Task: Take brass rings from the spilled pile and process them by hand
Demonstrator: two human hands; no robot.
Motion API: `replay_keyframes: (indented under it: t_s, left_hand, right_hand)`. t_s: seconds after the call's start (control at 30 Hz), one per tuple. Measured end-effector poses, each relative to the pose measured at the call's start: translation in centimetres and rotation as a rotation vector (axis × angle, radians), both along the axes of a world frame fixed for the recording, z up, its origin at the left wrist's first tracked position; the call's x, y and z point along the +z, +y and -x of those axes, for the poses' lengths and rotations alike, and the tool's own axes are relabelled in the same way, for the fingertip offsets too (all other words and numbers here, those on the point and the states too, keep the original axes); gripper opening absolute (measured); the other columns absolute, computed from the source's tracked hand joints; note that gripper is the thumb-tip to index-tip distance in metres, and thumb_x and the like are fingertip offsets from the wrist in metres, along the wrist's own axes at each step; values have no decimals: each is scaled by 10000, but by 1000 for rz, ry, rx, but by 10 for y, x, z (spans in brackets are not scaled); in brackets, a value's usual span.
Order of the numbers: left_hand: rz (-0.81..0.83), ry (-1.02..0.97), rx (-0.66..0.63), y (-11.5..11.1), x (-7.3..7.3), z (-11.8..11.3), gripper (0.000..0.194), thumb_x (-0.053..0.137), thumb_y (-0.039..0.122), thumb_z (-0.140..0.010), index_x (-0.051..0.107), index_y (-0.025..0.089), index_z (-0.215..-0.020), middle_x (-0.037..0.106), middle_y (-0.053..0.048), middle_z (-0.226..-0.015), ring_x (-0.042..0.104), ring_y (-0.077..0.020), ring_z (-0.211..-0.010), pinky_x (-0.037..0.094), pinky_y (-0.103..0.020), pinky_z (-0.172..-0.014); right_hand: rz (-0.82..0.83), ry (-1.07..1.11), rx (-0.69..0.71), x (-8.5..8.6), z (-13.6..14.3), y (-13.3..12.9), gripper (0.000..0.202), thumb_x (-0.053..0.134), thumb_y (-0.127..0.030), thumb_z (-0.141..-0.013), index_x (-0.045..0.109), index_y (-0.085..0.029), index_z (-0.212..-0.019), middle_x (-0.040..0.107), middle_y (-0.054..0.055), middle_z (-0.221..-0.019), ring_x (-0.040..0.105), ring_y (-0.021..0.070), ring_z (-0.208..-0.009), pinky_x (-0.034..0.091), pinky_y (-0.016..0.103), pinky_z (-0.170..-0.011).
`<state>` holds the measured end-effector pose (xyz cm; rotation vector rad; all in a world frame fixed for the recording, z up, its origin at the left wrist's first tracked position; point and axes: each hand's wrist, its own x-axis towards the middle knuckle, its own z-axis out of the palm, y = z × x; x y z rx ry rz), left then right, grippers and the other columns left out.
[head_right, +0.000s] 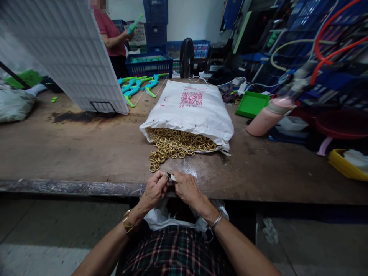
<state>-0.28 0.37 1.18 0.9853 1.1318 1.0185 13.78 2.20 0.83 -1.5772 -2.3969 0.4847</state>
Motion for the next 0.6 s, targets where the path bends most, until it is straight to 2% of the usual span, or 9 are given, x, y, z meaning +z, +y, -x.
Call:
replay_keyframes:
  t_s: [0.13,0.27,0.37,0.43,0.6]
  left_hand:
    - [-8,1,-8,-1,-2,1,374,517,536,-755,442,180,-672,406,79,-483,324,-32,-360,261,-156,-357]
    - [8,-33,-68,-8,5,3,371,523,533,-762,453,178,-682,400,78,-470,322,-32,-356,255,-145,-339]
    - [59,-168,-131,-11,13,3,354,558,518,-751,466,177,-728,471,59,-549,356,-26,-370,264,-136,-331]
    - [102,-303,-117,-11,15,2,358,577,512,-740,463,174,-732,505,44,-608,367,-23,-376,269,-137,-324]
    - [218,-519,-22,-4,5,7,345,627,460,-718,464,160,-768,565,-6,-800,416,-23,-447,270,-124,-328]
  right_hand:
    - [15,-37,17,0,2,0,273,384,-99,-721,582,-179,-892,654,54,-701,556,160,-608,278,256,-556]
    - [32,-143,-20,-1,0,11,240,387,-134,-771,578,-178,-910,655,68,-698,561,169,-592,251,267,-529]
    - [10,-186,-115,-1,-3,28,232,372,-166,-818,567,-173,-944,651,80,-710,554,166,-573,230,272,-511]
    - [-41,-161,-184,0,-2,41,222,377,-166,-825,560,-173,-950,646,74,-722,552,159,-587,241,264,-520]
    - [-157,-17,-285,2,11,68,221,384,-184,-847,515,-168,-1024,643,61,-792,568,161,-675,296,245,-578]
